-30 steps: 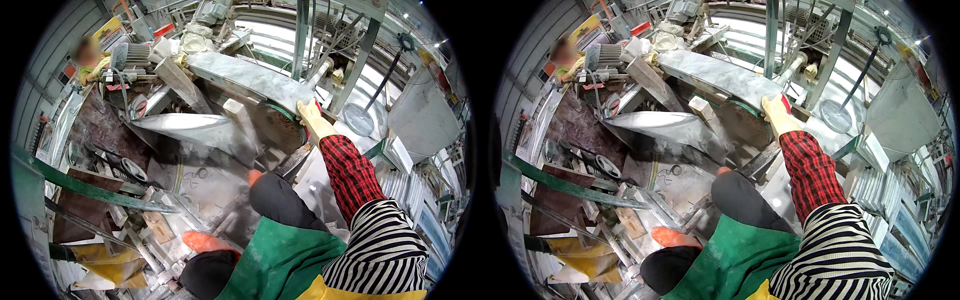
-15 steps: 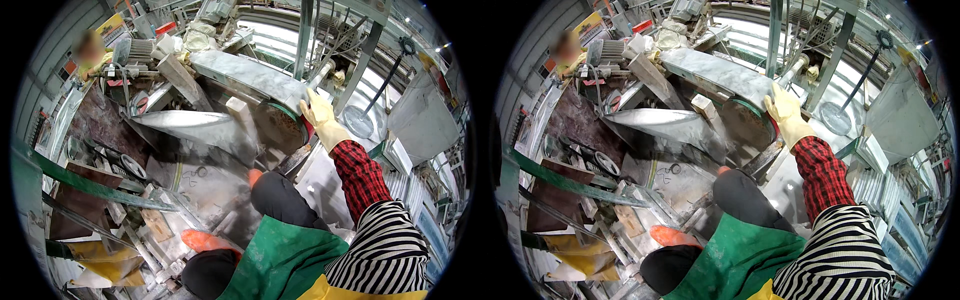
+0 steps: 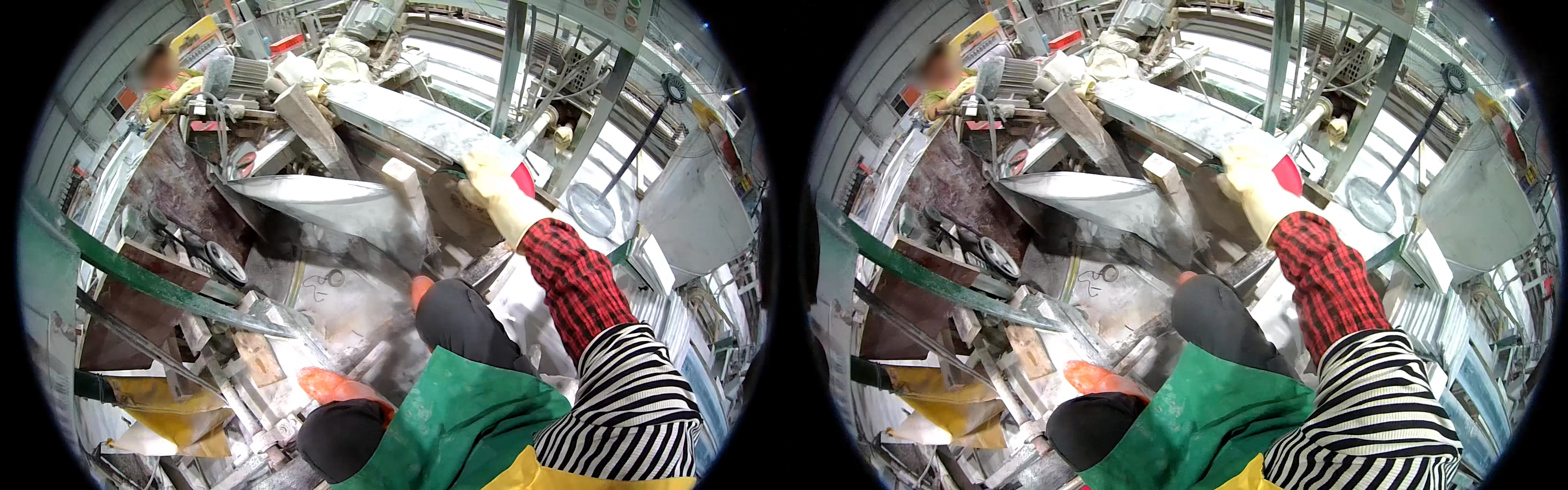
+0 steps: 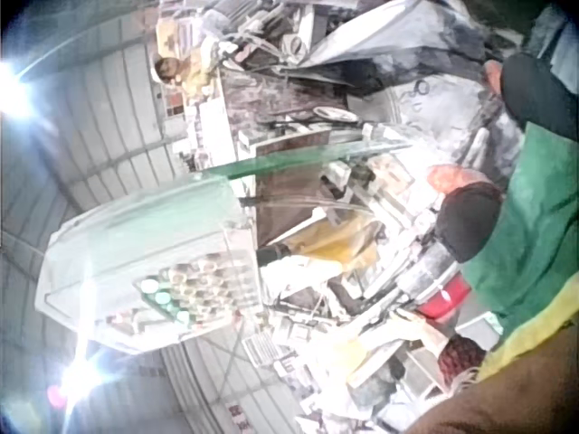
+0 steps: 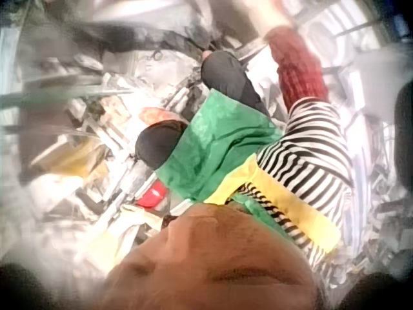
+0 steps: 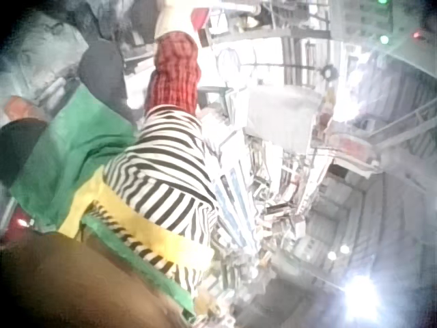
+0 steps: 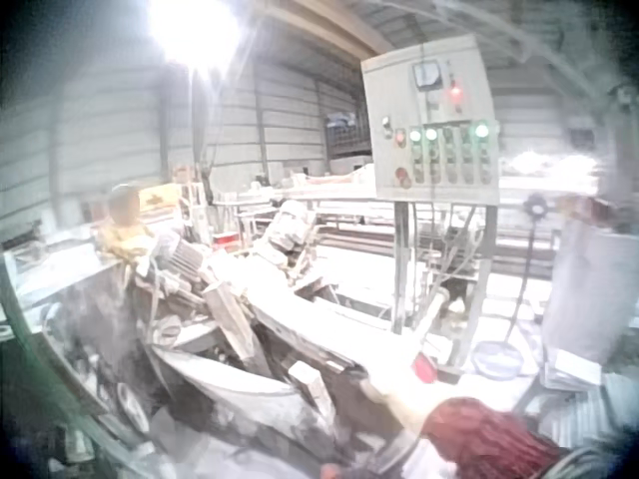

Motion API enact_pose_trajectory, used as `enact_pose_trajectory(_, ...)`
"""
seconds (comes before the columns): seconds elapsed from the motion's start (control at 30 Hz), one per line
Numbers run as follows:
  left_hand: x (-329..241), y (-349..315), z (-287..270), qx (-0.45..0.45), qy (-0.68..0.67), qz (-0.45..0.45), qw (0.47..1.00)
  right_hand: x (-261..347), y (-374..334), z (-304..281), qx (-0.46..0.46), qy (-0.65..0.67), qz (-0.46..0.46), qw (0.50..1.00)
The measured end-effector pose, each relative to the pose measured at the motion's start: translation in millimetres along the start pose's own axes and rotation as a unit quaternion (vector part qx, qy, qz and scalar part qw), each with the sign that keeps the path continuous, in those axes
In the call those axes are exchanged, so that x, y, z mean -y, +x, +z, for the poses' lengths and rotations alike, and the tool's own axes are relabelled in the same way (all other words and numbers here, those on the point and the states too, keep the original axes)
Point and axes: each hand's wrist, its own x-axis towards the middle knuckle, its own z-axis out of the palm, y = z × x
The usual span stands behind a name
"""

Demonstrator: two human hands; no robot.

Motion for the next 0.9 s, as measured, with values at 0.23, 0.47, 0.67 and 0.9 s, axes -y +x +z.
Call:
enact_pose_trajectory(0.23, -88, 15, -77, 0.009, 0.130, 0.038, 0.991, 158, 7, 69, 0.073, 0.183, -0.223, 0.955)
enact_pose_trajectory(0.47, -43, -8, -45, -0.009, -0.071, -0.054, 0.996, 248, -29, 117, 0.345, 0.036, -0.282, 0.894)
enact_pose_trajectory(0.67, -85, 15, -80, -0.013, -0.025, -0.073, 0.997, 179, -27, 178, 0.237, 0.198, -0.382, 0.871)
enact_pose_trajectory(0.9, -91, 5, -77, -0.066, -0.026, -0.073, 0.995, 186, -24, 181, 0.332, 0.181, -0.300, 0.876)
